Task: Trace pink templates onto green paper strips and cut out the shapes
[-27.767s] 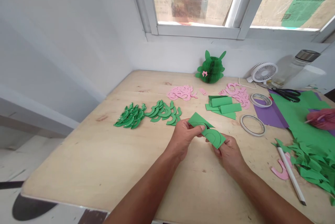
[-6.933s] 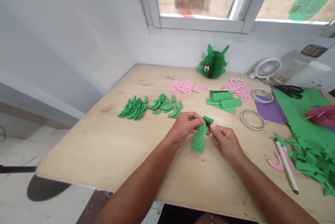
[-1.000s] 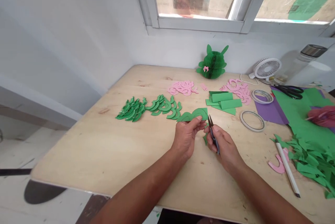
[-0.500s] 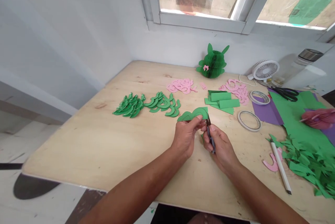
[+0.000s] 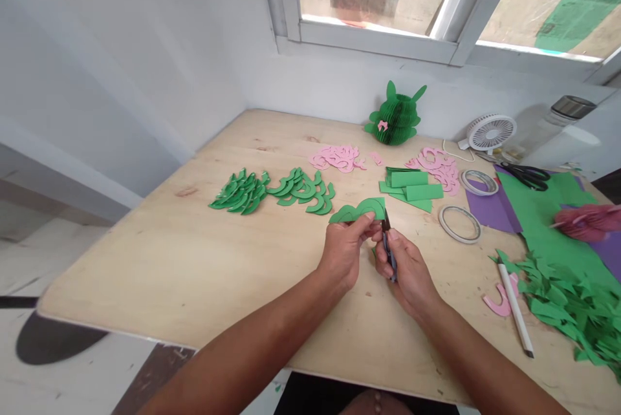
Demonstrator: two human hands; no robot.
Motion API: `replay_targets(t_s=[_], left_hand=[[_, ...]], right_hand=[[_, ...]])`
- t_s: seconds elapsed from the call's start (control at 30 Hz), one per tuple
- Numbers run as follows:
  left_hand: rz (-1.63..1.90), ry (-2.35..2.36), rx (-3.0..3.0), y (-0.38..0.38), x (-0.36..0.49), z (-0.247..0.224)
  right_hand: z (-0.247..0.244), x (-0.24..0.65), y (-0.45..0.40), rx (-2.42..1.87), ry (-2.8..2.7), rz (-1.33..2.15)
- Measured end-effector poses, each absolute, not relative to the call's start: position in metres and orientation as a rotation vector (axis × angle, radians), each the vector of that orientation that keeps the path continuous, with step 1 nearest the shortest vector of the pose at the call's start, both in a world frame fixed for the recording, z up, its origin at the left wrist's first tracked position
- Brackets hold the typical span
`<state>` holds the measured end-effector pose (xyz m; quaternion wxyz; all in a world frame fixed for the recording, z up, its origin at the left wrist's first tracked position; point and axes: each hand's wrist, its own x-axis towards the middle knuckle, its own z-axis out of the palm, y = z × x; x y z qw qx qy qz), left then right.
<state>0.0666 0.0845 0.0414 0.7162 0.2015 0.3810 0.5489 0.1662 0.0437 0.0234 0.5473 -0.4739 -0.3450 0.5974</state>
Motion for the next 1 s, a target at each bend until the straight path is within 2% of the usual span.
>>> replay_targets(t_s=[1.0], left_hand=[[1.219,0.864,0.423,0.0841,0.0681,0.0394]], right_hand=[[0.0257,0.1658,0.0455,-1.154,-0.809,1.408]])
